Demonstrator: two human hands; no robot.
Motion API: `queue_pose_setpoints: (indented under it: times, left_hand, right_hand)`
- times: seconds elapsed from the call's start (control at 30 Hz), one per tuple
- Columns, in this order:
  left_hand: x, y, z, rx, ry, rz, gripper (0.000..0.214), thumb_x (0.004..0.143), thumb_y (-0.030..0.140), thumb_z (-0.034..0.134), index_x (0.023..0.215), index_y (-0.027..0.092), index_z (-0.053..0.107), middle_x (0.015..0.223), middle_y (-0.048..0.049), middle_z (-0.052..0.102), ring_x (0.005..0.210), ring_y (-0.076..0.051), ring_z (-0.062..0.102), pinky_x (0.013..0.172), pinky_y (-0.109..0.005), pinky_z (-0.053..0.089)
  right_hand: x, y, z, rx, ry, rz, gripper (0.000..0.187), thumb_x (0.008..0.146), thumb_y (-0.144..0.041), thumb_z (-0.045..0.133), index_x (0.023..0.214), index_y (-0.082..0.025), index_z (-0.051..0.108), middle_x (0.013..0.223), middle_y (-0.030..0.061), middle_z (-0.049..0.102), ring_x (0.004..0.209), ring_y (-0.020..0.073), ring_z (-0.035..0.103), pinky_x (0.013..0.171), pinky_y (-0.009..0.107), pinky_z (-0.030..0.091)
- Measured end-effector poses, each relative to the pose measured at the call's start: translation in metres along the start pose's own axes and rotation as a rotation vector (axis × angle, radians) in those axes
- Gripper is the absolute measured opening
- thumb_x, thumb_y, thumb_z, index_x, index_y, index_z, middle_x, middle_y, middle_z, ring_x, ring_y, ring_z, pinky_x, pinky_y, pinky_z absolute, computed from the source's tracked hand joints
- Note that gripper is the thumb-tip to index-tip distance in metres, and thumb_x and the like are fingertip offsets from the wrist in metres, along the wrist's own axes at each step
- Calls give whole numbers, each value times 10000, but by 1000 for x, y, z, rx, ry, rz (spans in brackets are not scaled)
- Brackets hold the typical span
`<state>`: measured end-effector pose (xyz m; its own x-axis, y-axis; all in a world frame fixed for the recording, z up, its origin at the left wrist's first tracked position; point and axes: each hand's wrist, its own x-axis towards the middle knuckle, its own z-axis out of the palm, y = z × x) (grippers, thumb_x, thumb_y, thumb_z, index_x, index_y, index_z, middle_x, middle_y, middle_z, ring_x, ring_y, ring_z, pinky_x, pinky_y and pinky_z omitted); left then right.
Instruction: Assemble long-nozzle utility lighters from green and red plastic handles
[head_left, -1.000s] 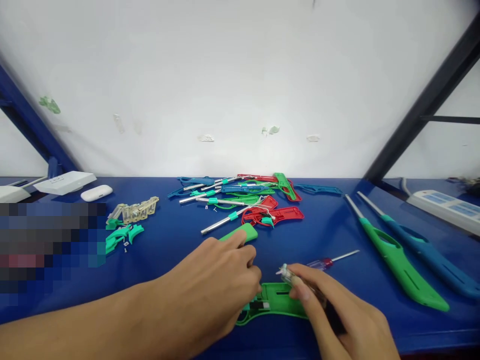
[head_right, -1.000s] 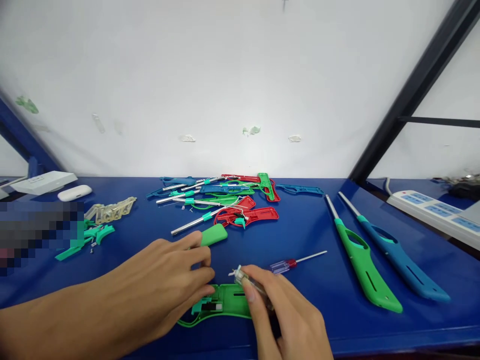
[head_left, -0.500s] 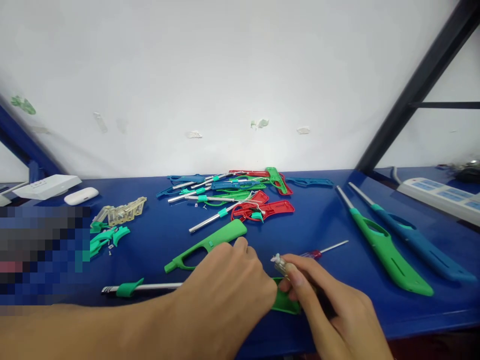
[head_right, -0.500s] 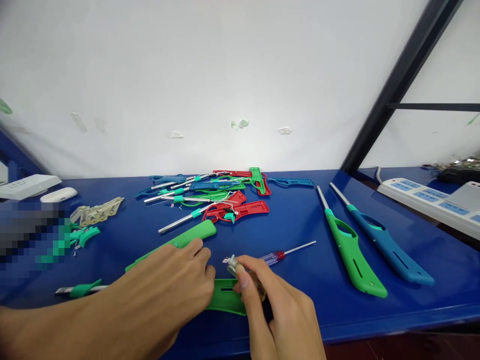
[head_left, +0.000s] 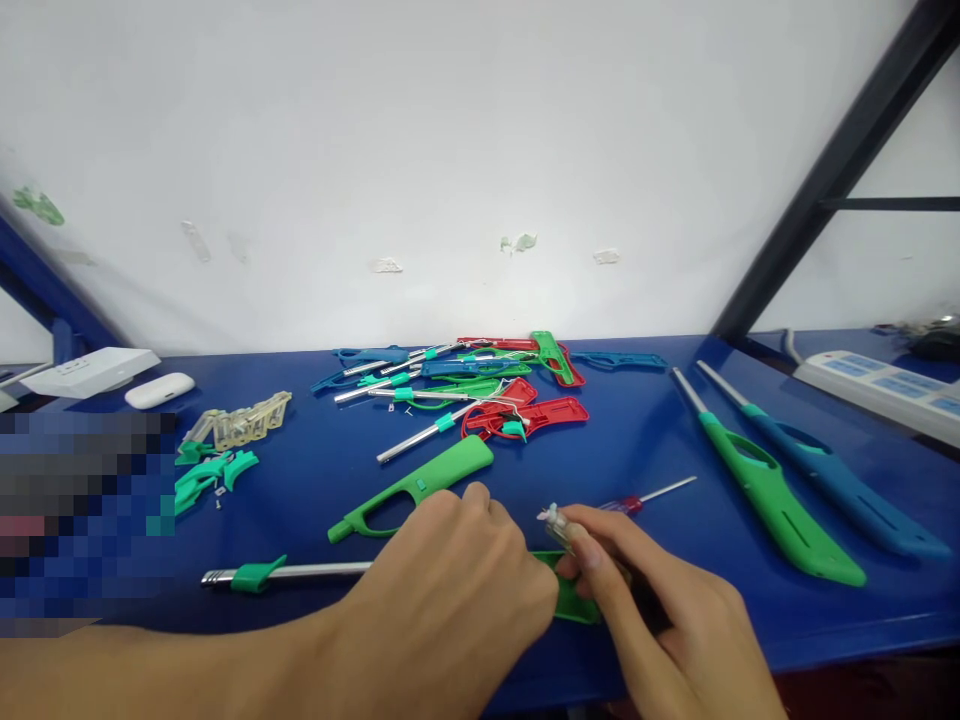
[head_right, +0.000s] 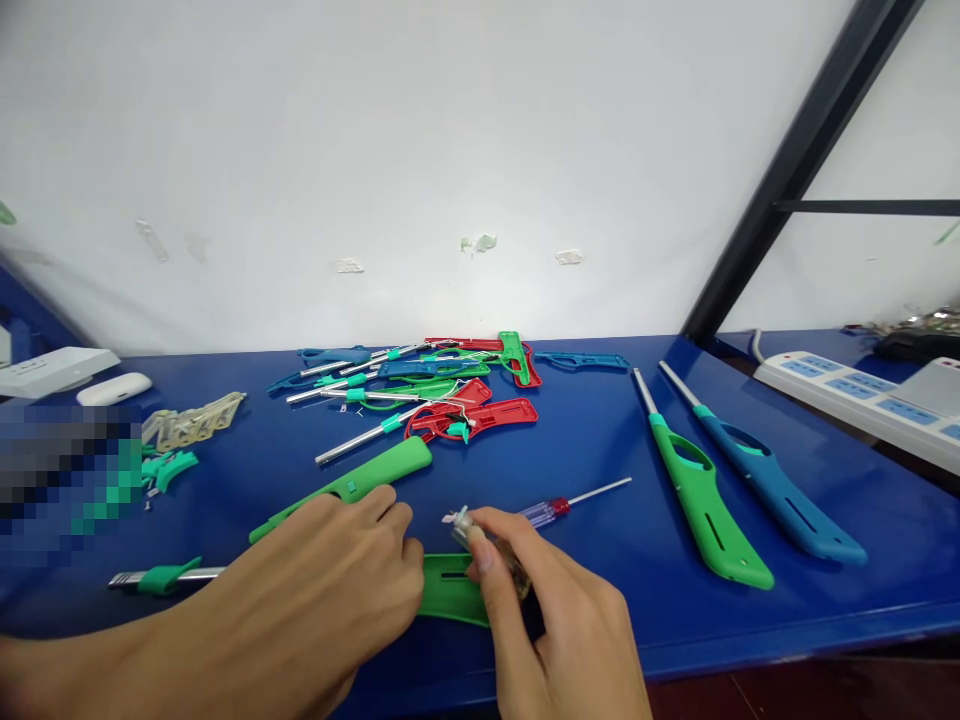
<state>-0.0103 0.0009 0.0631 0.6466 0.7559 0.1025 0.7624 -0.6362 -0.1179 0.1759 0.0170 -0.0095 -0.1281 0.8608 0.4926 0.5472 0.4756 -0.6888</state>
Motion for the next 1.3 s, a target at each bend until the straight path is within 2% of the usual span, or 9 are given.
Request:
queue_pose_setpoints:
  times: [0.17,0.27,0.4,0.57,0.7,0.8,0.9,1.07,1.3]
  left_hand:
    - [-1,-5,-9,44,-9,19,94,792,183,786,773,224,704,780,-74,750,777,-266,692,660,-370,466]
    - [2,-9,-12,72,-78,23,134,744,190,821,765,210,690,793,-63,748,746,-249,685,639,-350,465]
    - [3,-18,-4,64,-169,81,193,703,228,822,855,187,710,887,-101,753,731,-290,669,557,-369,446]
    - [-2,-28,9,74,-151,55,133,823,85,682,897,195,694,932,-75,724,797,-301,656,526,-354,403]
    - [-4,-39,17,-164,-89,-99,141,971,154,565,902,201,678,917,-49,705,856,-266,658,611,-353,444]
    - [-6,-47,24,-387,3,-168,132,928,151,573,857,219,661,874,-3,693,824,-214,638,665,-331,444]
    - [-9,-53,28,-522,35,-173,99,857,149,605,842,231,659,834,24,675,781,-181,608,684,-311,434]
    - [-12,-53,30,-624,59,-205,86,825,144,615,839,226,636,834,31,659,771,-163,587,715,-301,431]
    - [-17,-50,32,-650,89,-218,76,860,164,609,853,230,646,848,32,660,762,-156,588,692,-297,419]
  right_hand:
    - [0,1,-1,-11,-26,11,205,1024,-370,570,1076,-313,759,913,-45,823,728,113,783,627,103,578]
    - [0,2,-2,-19,-20,-2,190,1022,-373,578,1077,-328,754,914,-62,821,698,95,769,595,84,559]
    - [-2,2,-2,-19,-12,-28,169,1018,-347,592,1074,-328,750,916,-72,820,704,89,769,613,78,561]
    - [-2,2,2,-31,17,-42,159,1004,-346,616,1086,-328,751,942,-75,827,685,99,778,699,111,601]
    - [0,3,4,-56,46,-112,130,972,-318,655,1050,-328,760,949,-87,828,765,98,794,702,89,592]
    - [1,3,2,-67,-5,-147,135,964,-311,680,1070,-364,744,955,-112,821,794,89,790,714,87,587]
    - [0,-2,1,-64,-4,-161,151,940,-342,718,1088,-371,730,921,-115,816,757,93,781,691,95,589]
    - [0,-13,8,-15,-9,-140,58,949,-323,698,982,-339,742,838,-102,802,678,99,751,622,121,584]
    - [0,-11,14,-29,-28,-86,85,948,-340,690,971,-352,771,832,-96,808,676,105,763,614,125,584]
